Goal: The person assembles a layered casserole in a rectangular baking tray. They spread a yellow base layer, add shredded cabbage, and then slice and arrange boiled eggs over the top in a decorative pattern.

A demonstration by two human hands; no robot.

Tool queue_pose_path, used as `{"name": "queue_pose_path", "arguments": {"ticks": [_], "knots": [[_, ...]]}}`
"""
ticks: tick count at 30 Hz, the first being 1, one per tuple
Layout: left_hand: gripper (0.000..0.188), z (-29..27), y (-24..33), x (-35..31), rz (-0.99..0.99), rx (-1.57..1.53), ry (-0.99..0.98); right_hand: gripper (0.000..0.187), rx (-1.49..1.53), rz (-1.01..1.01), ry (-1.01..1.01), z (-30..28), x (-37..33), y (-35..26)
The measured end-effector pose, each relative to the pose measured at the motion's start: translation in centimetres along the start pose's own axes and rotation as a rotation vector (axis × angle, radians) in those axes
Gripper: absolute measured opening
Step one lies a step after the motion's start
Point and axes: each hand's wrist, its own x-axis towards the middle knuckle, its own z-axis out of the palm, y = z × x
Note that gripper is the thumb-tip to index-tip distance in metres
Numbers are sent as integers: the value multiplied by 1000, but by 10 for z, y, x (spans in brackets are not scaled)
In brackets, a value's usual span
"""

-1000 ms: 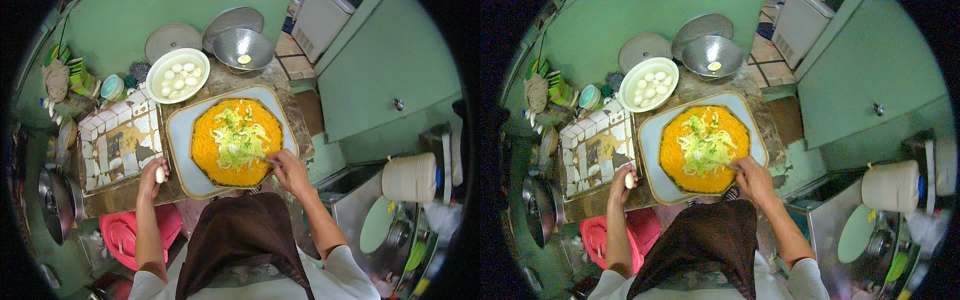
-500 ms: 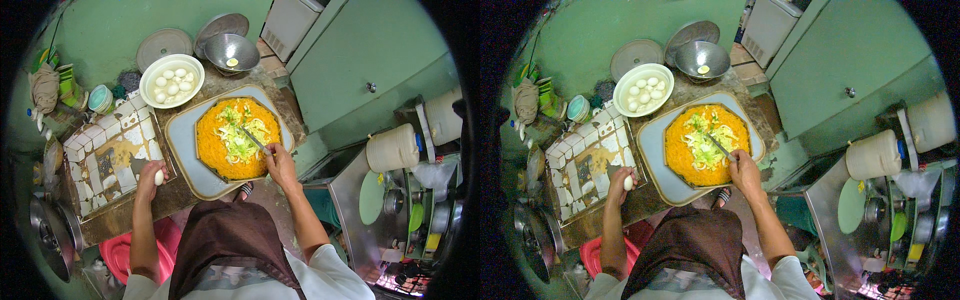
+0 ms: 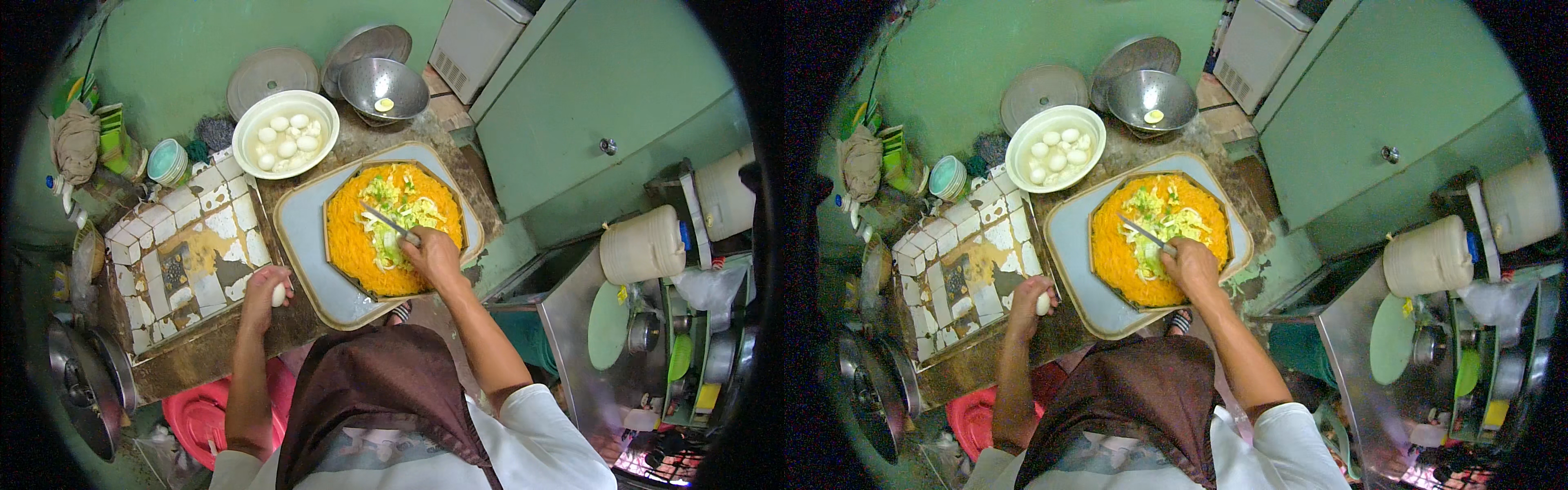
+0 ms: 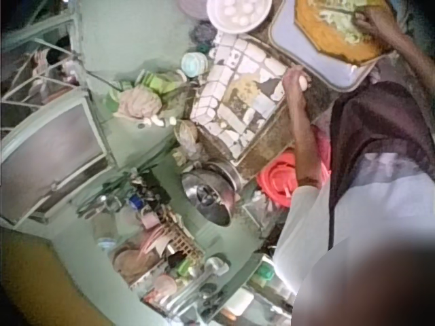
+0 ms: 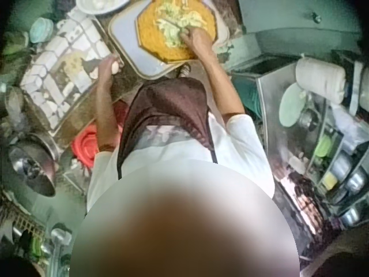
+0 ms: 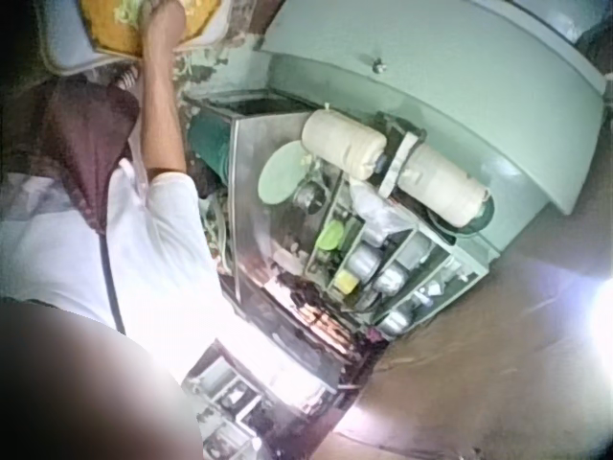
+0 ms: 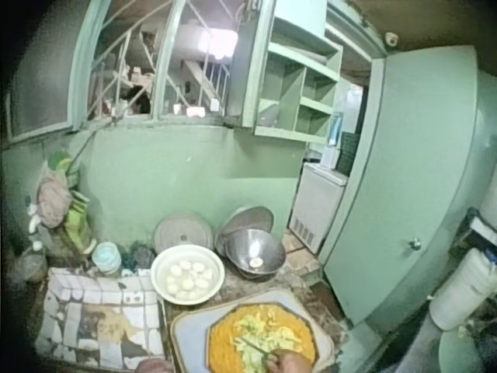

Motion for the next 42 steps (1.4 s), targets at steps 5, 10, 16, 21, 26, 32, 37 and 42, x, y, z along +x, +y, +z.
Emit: {"name": "queue_pose_path", "arguments": {"ticks": [5,10,16,21,26,32,37,42], "knots": [[22,49,9,5,-15,123,-104,31,-49,-44,-97,13,15,-10],[28,106,20,17,-10,261,-202,31,-46,6,-70,14,19,-7],[31,136,38,24,69,332,-207,32,232,25,-114,5,24,-3],[27,155,47,42,93,372,-221,31,503,-22,-159,-11,24,-4],[25,158,51,46,114,389,-214,31,437,-70,-158,-17,19,-7],[27,149,35,51,293,566,-107,24,571,-43,-100,-10,12,-2],[36,129,28,63,336,791,-37,25,573,57,-52,-13,2,14],[37,116,36,63,415,856,-10,32,288,4,88,-27,0,32]]}}
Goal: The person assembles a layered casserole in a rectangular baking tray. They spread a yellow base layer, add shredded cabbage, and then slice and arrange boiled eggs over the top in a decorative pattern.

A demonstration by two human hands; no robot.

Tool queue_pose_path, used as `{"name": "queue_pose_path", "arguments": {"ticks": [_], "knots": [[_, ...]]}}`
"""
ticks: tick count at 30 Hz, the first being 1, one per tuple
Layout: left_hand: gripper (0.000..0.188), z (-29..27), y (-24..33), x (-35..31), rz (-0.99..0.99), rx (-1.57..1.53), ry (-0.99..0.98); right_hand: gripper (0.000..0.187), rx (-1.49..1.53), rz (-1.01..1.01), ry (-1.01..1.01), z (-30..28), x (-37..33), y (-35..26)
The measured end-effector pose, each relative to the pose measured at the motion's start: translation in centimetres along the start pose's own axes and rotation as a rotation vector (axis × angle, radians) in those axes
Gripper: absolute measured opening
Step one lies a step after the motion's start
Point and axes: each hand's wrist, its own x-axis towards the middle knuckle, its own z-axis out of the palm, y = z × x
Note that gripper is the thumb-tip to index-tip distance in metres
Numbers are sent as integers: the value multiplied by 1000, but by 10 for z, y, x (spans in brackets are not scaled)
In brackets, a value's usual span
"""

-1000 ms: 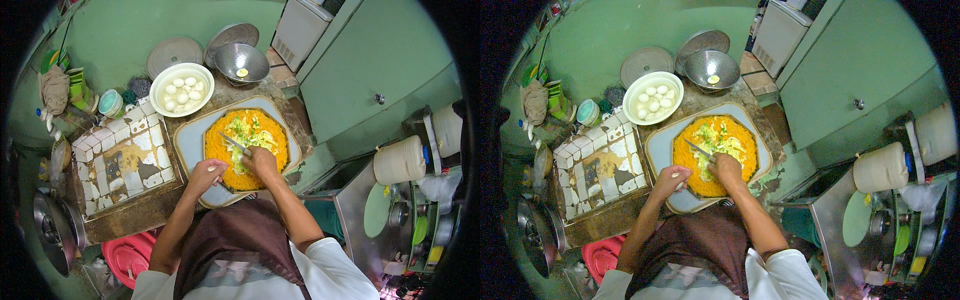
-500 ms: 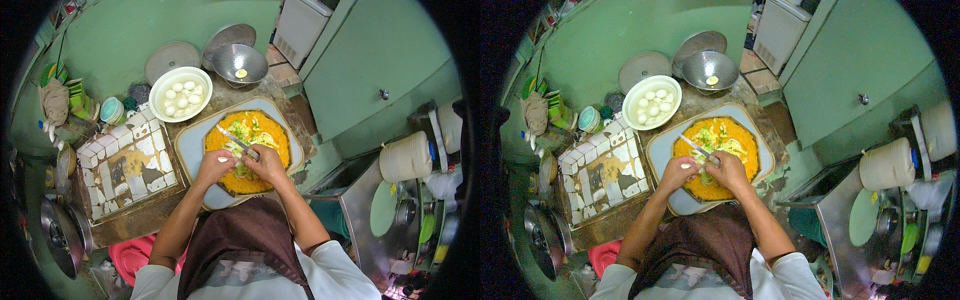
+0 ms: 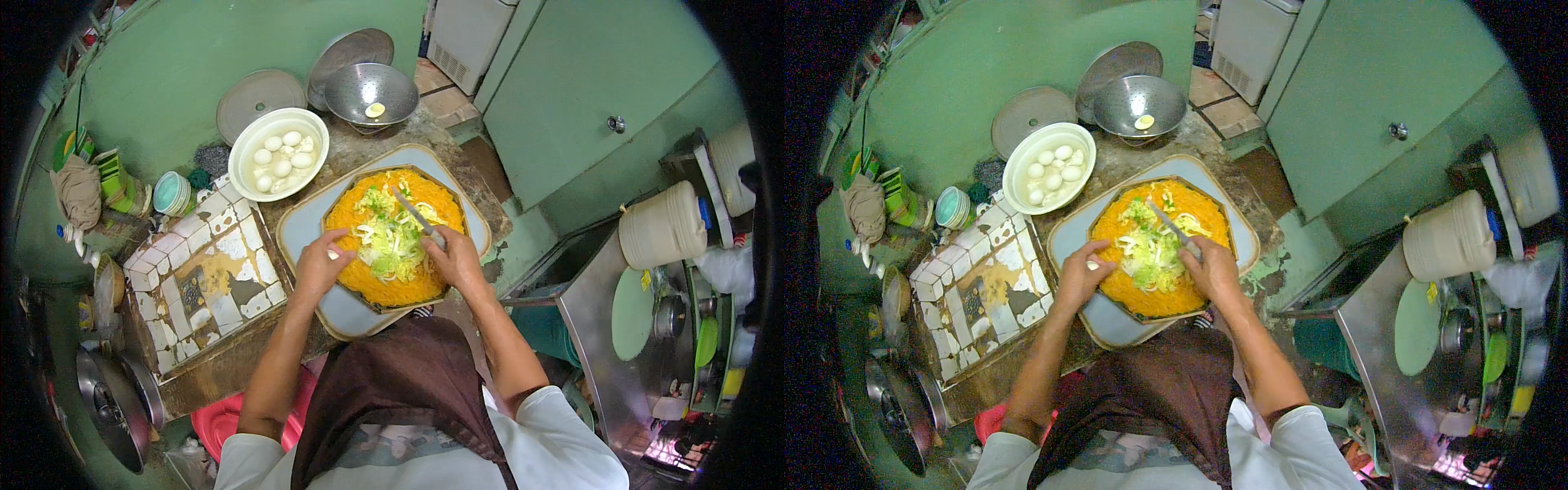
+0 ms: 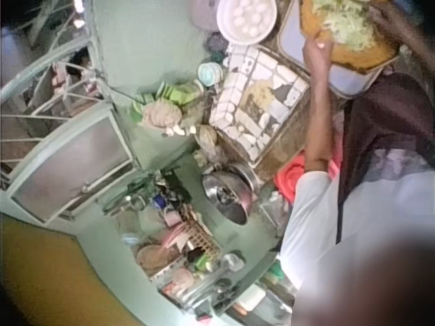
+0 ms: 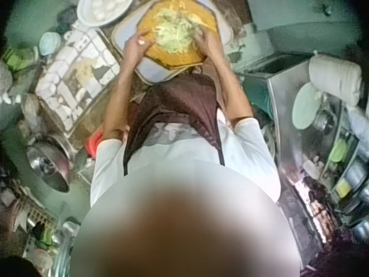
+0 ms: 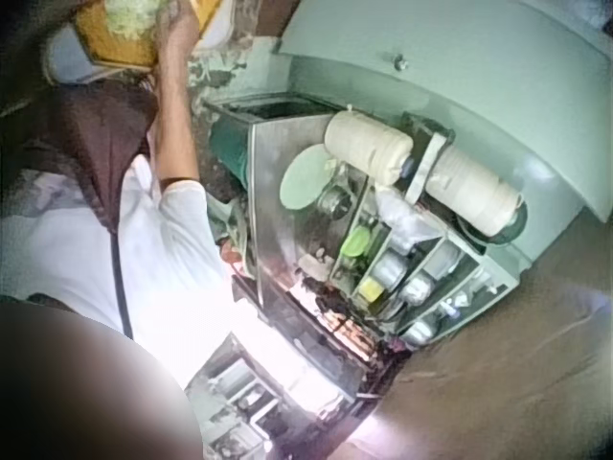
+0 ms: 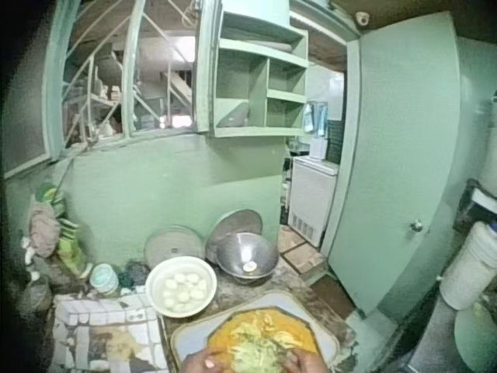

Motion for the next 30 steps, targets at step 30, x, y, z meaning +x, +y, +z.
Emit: {"name": "queue_pose_path", "arguments": {"ticks": [30], "knots": [[24,-76,-70,-30,-391,-688,24,23,-122,-53,126,-7,-67,24]]}}
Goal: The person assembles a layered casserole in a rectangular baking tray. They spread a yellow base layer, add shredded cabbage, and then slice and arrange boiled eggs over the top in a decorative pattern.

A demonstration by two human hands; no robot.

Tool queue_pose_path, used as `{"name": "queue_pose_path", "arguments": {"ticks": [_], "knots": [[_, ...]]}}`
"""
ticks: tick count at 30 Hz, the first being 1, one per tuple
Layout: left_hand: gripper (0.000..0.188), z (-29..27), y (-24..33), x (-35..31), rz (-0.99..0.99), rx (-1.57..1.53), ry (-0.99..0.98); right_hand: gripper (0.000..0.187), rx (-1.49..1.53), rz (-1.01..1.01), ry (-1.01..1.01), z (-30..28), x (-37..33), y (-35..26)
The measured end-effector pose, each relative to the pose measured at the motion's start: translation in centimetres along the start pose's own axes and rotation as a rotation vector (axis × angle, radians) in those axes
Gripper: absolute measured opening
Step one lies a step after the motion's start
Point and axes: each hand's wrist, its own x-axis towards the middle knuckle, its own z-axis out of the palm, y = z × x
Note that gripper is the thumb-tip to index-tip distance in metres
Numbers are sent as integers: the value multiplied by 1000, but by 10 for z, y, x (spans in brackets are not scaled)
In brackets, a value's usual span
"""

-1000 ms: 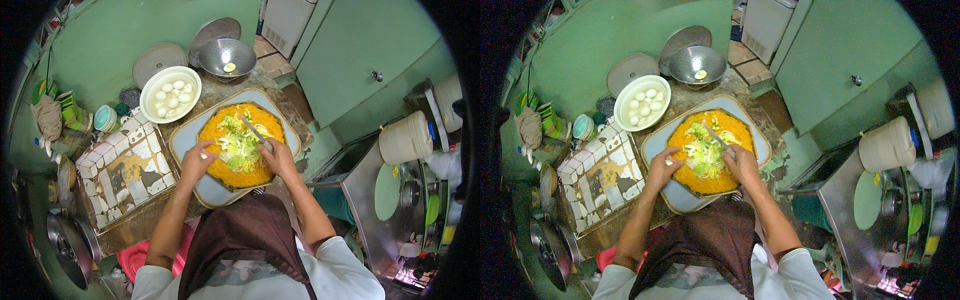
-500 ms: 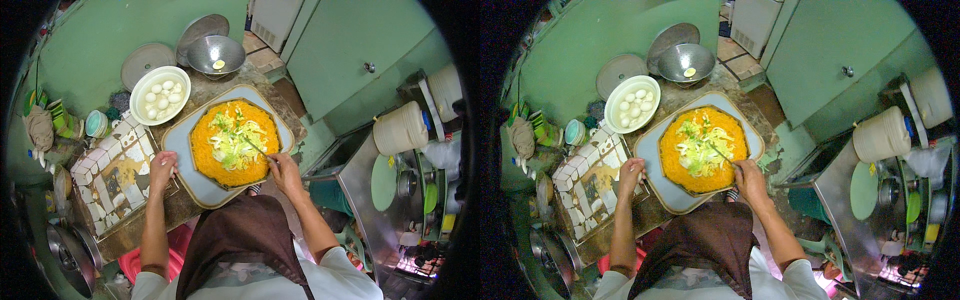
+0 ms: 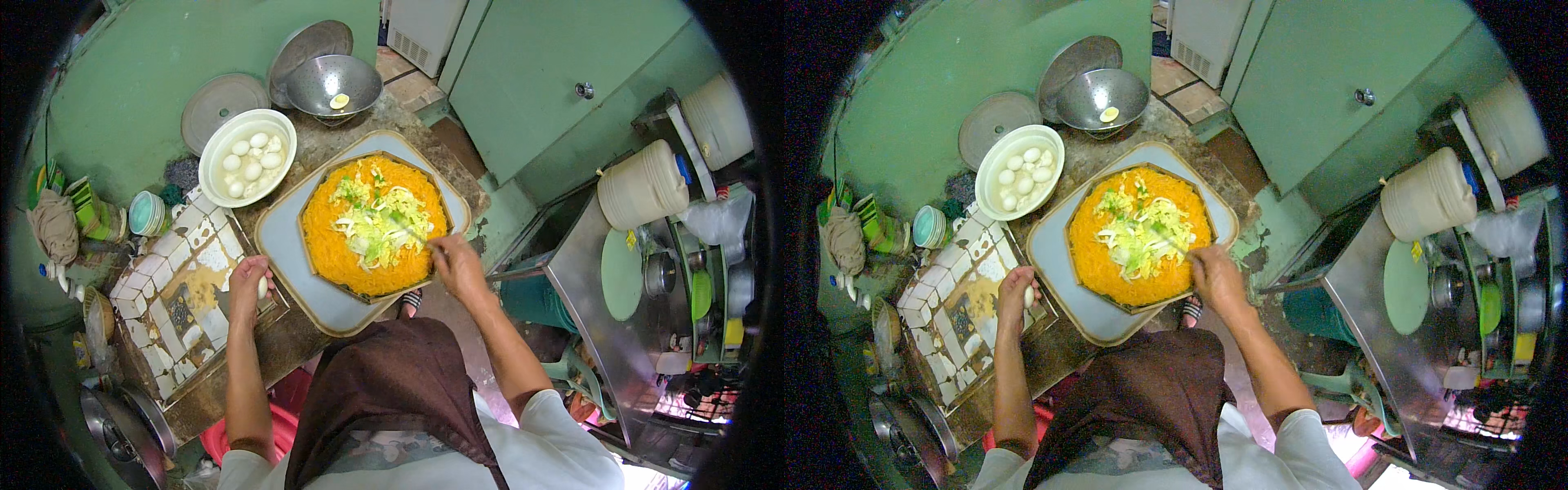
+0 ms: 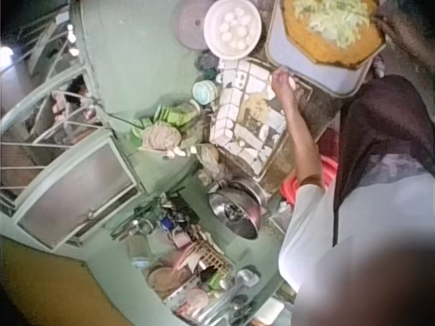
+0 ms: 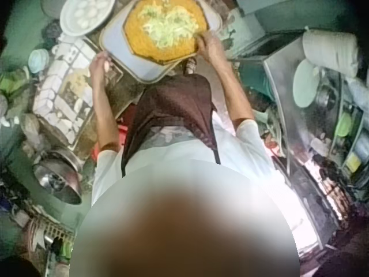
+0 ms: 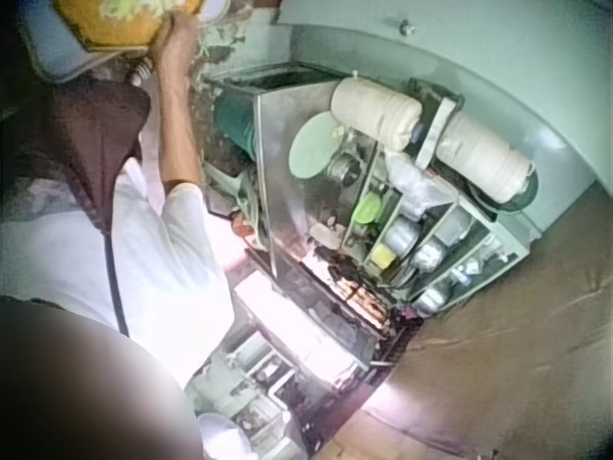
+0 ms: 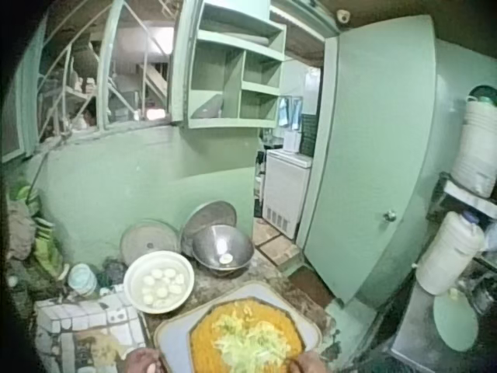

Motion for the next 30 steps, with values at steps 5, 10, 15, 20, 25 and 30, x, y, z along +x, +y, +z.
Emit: {"name": "queue_pose_path", "arguments": {"ticks": [5,10,15,20,25,30], "knots": [[24,-11,-4,-5,13,-29,2,22,83,86,40,11,-19,-17],[24,-13,-10,-5,1,-20,-18,25,135,-68,-64,68,-32,-57],[25,-21,-16,-3,-29,-5,-17,25,105,-34,-53,70,-38,-49],[24,-29,-23,-8,-20,-48,-14,23,13,61,-66,20,-31,-25],[23,-18,-21,-12,-29,12,-58,21,-109,55,-108,-7,-20,-14],[19,19,-15,-19,8,354,-184,22,-70,-39,-122,-4,5,-18]]}}
